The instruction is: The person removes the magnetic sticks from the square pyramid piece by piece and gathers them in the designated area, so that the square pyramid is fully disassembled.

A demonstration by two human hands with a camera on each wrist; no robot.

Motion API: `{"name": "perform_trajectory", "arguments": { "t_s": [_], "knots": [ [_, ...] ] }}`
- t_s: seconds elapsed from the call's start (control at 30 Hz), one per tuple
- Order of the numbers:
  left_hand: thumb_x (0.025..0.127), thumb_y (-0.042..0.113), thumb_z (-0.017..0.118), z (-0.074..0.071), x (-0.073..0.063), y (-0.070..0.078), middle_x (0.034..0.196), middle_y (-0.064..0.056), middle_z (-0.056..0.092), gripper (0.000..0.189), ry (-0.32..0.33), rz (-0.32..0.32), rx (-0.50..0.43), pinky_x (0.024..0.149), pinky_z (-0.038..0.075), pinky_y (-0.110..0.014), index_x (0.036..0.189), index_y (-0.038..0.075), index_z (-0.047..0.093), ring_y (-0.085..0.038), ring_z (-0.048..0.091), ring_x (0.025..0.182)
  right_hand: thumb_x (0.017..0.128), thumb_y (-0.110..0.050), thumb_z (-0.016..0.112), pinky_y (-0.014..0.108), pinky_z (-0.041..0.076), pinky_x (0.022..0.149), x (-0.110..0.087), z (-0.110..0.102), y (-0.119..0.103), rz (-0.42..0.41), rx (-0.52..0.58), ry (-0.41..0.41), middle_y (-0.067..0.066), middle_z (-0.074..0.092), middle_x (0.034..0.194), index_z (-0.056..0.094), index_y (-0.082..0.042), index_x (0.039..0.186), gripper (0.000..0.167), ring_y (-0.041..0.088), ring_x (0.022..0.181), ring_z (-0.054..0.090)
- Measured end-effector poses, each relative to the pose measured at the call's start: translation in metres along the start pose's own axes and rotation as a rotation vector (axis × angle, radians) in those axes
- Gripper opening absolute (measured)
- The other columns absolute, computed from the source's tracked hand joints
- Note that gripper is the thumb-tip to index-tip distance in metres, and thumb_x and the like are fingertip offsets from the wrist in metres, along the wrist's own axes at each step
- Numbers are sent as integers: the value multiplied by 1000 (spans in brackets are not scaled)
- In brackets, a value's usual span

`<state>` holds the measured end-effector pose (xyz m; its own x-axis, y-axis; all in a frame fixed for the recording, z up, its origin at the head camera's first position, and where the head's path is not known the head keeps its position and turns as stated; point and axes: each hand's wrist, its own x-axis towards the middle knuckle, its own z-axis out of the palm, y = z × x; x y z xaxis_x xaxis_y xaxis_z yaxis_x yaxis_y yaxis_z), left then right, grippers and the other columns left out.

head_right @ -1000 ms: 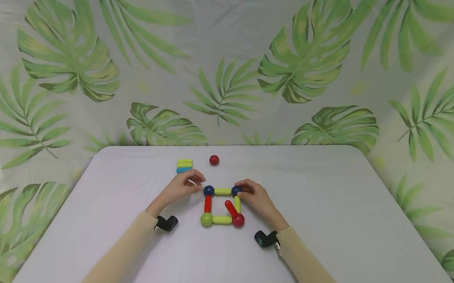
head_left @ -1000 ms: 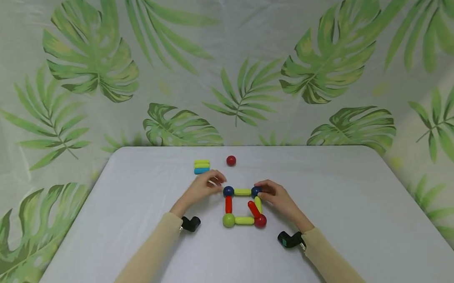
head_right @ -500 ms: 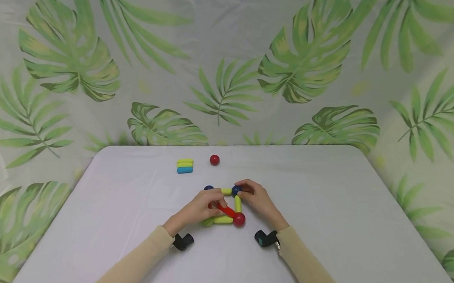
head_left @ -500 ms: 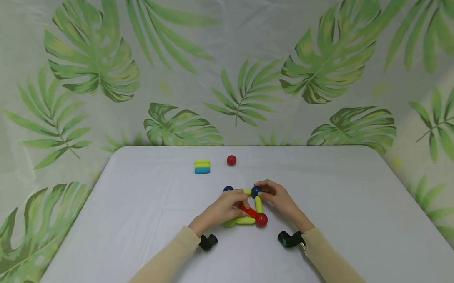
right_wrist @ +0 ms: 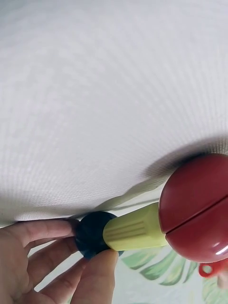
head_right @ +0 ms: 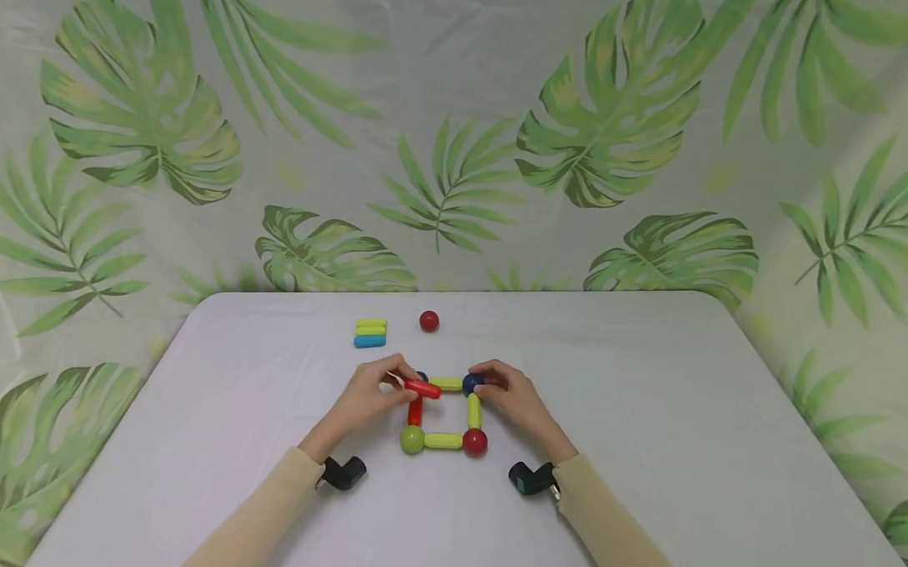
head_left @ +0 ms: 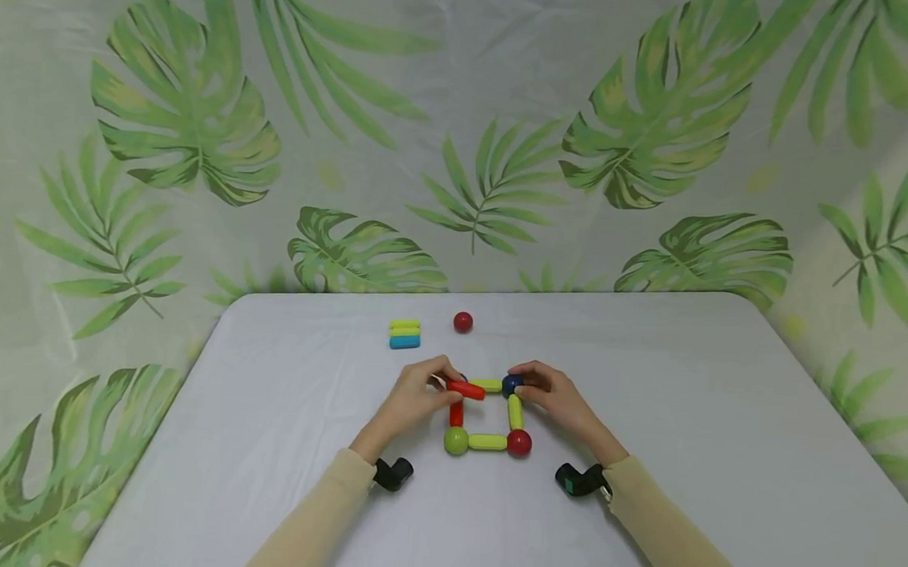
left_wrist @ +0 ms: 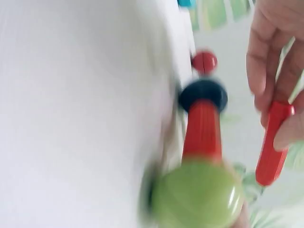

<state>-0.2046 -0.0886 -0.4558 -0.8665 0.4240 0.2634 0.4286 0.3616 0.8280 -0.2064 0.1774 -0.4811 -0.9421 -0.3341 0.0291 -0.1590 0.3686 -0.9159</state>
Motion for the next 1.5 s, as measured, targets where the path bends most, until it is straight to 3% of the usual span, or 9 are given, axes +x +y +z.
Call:
{"name": "perform_trajectory", "arguments": {
  "t_s": [0.1,0.2,0.37,0.57,0.77,1.17,1.3,1.4,1.5],
  "knots": [
    [80,-1,75,-22,5,-16,91,-7,68,17,209,-118,5,73,52,-31,92,4,66,-21,63,83,95,-10,59,43,46,94,0,-1,-1,9,-13,6,16,57,122,58,-3,122,28,30,110,55],
    [78,-3,76,-40,10,-32,91,-12,68,17,326,-251,47,73,52,-33,91,2,66,-25,64,83,95,-8,59,43,46,94,0,-2,-1,6,-21,12,16,57,122,58,-2,122,28,30,109,56],
    [78,-3,75,-56,15,-52,94,-14,64,16,319,-372,143,73,51,-35,90,0,66,-25,62,83,95,-10,60,43,45,95,1,0,1,12,-7,0,15,57,124,59,-4,122,28,29,110,55],
    [80,-2,74,-63,23,-60,88,-13,62,16,299,-417,189,66,47,-31,91,0,64,-23,57,76,95,-10,59,45,45,95,0,2,0,4,-3,6,14,57,123,59,-4,122,28,29,110,55],
    [78,-4,75,-66,28,-63,83,-13,60,18,294,-422,210,64,46,-29,90,-1,61,-22,54,73,95,-10,59,45,44,96,1,3,-1,2,5,4,14,57,124,59,-4,122,28,29,111,55],
    [80,-3,73,-70,28,-63,90,-14,60,18,271,-422,194,65,48,-29,92,-2,59,-22,57,74,95,-12,60,44,45,95,1,4,-2,15,11,6,14,57,124,59,-4,122,28,29,110,55],
    [80,-3,73,-67,24,-56,91,-14,58,18,281,-363,215,68,49,-32,92,-1,59,-23,56,78,95,-12,59,44,45,94,1,4,-1,14,12,2,15,57,124,58,-4,123,28,29,110,55],
    [82,-4,72,-57,21,-47,95,-14,60,17,170,-233,190,74,50,-34,95,-1,61,-25,58,84,95,-11,59,43,45,94,1,3,-1,17,8,3,15,57,123,58,-4,123,28,29,109,55],
    [86,-3,67,-42,19,-36,107,-12,62,22,-77,-117,120,83,51,-35,107,1,62,-25,60,94,96,-10,58,42,45,94,1,2,0,23,8,4,15,57,123,58,-4,123,28,29,109,55]
  ]
}}
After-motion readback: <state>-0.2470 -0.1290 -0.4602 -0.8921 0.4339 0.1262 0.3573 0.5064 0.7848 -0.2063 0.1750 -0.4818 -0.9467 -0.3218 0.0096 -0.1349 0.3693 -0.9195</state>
